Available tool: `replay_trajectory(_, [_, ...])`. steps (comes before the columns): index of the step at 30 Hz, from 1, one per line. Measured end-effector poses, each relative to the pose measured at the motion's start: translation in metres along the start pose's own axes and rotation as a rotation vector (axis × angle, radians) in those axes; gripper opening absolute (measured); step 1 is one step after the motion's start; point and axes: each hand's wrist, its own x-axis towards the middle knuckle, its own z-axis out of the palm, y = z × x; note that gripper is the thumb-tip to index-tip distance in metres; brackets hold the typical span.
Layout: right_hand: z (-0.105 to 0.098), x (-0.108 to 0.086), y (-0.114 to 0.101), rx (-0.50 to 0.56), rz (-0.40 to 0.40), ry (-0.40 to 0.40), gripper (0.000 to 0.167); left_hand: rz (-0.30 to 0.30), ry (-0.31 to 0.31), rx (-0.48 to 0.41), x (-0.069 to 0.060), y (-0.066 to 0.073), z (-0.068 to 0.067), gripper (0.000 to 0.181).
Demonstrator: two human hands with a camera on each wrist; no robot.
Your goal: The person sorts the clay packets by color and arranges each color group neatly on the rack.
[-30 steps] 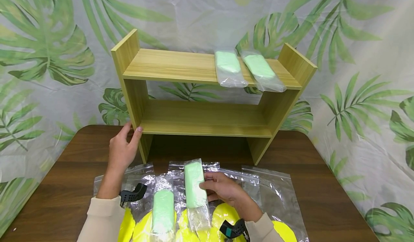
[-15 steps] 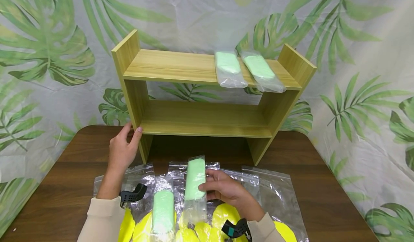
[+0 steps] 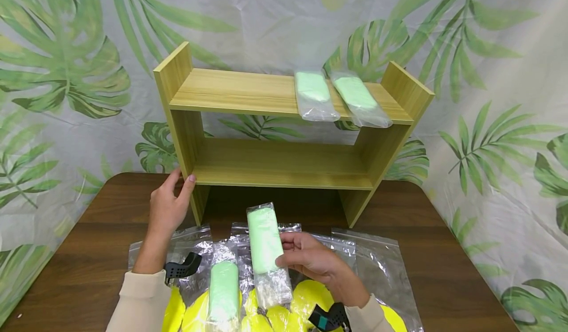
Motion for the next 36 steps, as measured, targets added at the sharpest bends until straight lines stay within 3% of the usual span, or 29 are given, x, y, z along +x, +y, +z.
replay_trajectory(8, [0.013, -0.008, -0.015, 0.003, -0.008, 0.054, 0.054, 0.003, 0.004, -0.003, 0.0, 0.001, -0.001, 0.041])
replay_trajectory(17, [0.02, -0.013, -0.024, 0.022, -0.106, 0.098, 0.047, 0.001, 0.002, -0.004, 0.0, 0.001, -0.001, 0.042])
replay_trajectory(20, [0.021, -0.014, -0.026, 0.037, -0.156, 0.111, 0.05, 0.005, 0.005, -0.004, 0.0, 0.001, -0.001, 0.042])
replay_trajectory(29, [0.025, -0.021, -0.034, 0.053, -0.176, 0.056, 0.068, 0.001, 0.007, -0.002, 0.0, 0.001, -0.001, 0.042])
replay_trajectory(36, [0.03, -0.026, -0.039, 0.017, -0.231, 0.126, 0.059, 0.001, 0.007, -0.001, 0.0, 0.001, 0.0, 0.041])
